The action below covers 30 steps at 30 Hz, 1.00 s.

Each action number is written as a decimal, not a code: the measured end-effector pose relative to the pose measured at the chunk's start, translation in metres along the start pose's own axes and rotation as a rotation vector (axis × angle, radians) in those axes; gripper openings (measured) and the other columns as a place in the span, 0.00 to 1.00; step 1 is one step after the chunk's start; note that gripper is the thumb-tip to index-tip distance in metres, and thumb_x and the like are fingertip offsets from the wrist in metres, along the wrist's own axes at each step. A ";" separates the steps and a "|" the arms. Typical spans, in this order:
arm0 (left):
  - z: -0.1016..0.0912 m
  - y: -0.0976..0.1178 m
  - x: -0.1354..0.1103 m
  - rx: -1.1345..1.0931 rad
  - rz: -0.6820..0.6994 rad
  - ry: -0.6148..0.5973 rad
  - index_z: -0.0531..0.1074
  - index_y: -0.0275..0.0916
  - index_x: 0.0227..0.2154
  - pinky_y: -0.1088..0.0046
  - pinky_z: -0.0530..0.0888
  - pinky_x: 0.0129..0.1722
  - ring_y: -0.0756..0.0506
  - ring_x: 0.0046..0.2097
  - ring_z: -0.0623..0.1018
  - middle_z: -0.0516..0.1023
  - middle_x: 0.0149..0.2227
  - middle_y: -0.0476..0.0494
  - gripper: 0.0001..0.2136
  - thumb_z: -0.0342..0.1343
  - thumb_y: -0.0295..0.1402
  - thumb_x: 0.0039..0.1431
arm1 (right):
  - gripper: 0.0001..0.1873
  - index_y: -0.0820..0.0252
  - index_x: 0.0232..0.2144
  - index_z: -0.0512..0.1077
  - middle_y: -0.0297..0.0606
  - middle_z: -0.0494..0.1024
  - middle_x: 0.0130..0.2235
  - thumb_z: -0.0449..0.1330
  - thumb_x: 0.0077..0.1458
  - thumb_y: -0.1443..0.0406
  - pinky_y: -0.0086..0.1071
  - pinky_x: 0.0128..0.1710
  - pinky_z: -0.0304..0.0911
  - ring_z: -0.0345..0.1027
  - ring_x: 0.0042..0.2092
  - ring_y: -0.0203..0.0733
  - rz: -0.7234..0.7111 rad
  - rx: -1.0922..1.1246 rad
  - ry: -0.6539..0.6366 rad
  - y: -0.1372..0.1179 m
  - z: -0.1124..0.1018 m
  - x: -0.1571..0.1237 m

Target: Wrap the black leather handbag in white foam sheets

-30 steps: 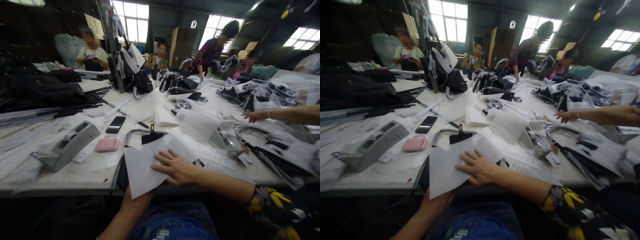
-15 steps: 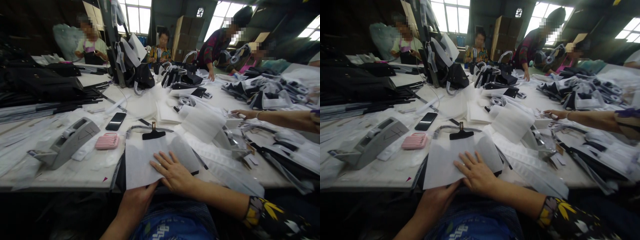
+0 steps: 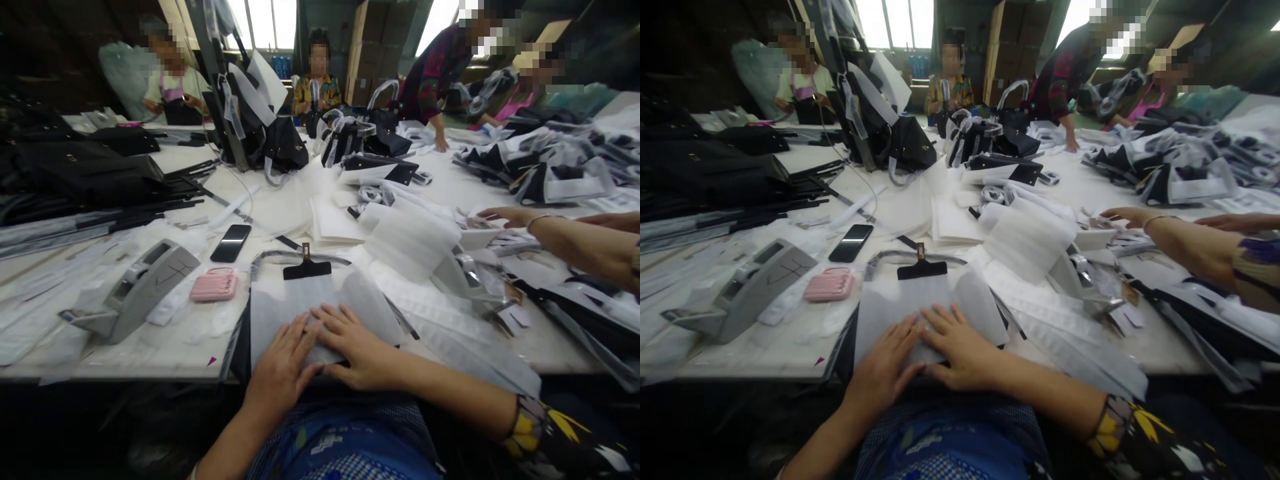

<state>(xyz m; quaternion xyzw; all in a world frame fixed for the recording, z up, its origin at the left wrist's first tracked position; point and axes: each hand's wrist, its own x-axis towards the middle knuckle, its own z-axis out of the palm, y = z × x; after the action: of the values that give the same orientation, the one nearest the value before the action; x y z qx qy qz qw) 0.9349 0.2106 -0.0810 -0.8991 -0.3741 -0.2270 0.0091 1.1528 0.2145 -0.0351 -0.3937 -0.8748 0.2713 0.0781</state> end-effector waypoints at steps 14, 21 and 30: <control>-0.005 0.005 -0.014 -0.058 0.014 0.068 0.66 0.32 0.58 0.51 0.72 0.59 0.38 0.61 0.71 0.73 0.58 0.33 0.19 0.51 0.32 0.68 | 0.22 0.55 0.63 0.65 0.45 0.74 0.51 0.51 0.68 0.66 0.39 0.52 0.65 0.66 0.51 0.46 -0.189 -0.173 -0.016 0.039 -0.019 0.007; -0.005 0.006 -0.014 -0.062 0.001 0.022 0.67 0.32 0.58 0.48 0.73 0.57 0.37 0.61 0.72 0.73 0.59 0.32 0.18 0.51 0.33 0.68 | 0.24 0.55 0.65 0.61 0.47 0.73 0.52 0.51 0.68 0.67 0.41 0.53 0.64 0.65 0.51 0.47 -0.223 -0.194 -0.036 0.041 -0.016 0.004; -0.005 0.007 -0.012 -0.070 -0.001 0.018 0.68 0.32 0.57 0.48 0.74 0.56 0.36 0.60 0.73 0.74 0.58 0.32 0.18 0.51 0.33 0.68 | 0.24 0.52 0.64 0.62 0.45 0.73 0.52 0.50 0.68 0.66 0.41 0.51 0.63 0.63 0.51 0.47 -0.278 -0.231 -0.084 0.040 -0.021 0.003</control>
<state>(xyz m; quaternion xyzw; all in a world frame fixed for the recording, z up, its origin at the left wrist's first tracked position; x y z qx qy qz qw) 0.9306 0.1963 -0.0808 -0.8965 -0.3665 -0.2481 -0.0190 1.1836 0.2473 -0.0393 -0.2637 -0.9486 0.1720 0.0327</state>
